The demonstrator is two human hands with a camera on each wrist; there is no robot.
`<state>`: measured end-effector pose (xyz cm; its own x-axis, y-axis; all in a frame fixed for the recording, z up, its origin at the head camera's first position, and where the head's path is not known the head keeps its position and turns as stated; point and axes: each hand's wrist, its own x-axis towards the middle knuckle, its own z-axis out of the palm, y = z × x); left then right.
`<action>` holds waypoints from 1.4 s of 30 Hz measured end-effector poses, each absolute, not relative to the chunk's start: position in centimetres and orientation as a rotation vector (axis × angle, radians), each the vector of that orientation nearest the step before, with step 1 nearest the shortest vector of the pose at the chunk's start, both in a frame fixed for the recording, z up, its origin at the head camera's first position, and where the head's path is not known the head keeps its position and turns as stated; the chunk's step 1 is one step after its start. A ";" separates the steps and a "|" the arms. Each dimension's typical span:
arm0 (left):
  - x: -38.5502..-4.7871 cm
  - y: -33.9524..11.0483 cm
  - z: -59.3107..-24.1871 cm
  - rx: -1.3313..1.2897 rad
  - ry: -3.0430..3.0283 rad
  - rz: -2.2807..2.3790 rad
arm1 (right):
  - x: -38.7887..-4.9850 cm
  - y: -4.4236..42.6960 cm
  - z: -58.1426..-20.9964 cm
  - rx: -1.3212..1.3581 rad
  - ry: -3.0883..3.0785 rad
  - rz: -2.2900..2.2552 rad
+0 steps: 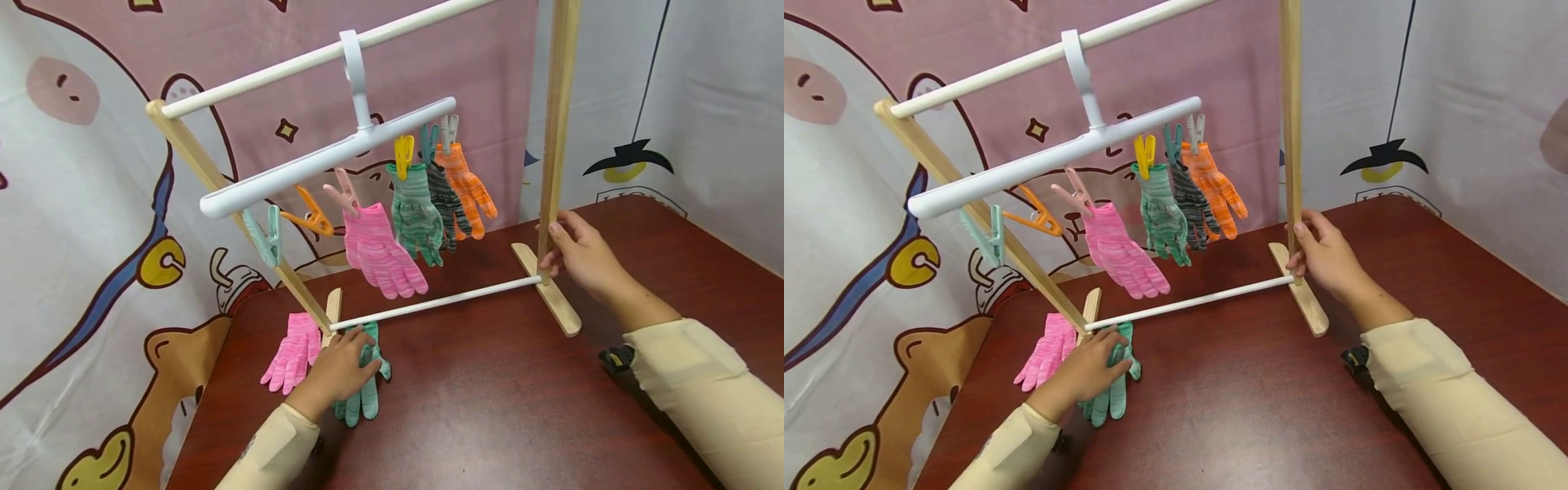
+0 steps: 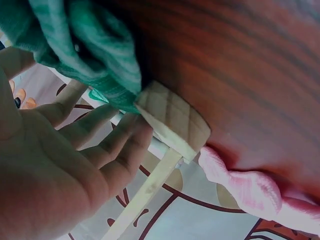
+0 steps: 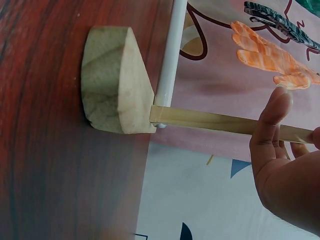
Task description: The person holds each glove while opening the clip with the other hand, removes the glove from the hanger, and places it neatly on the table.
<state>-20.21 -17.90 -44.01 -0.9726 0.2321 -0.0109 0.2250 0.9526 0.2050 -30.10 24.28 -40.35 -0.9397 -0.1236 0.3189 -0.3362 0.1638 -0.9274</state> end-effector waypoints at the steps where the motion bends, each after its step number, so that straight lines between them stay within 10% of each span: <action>1: -20.2 -17.9 -44.0 0.355 3.069 0.306 | -30.1 24.3 -40.4 0.455 -2.258 1.877; 42: -21.8 -17.1 -44.6 0.235 3.017 0.042 | -29.8 24.1 -40.4 0.478 -2.242 1.866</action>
<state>-21.84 -17.13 -44.55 -0.9813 0.1562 -0.1125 0.1530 0.9875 0.0368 -29.82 24.14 -40.43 -0.9310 -0.1264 0.3424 -0.3597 0.1576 -0.9197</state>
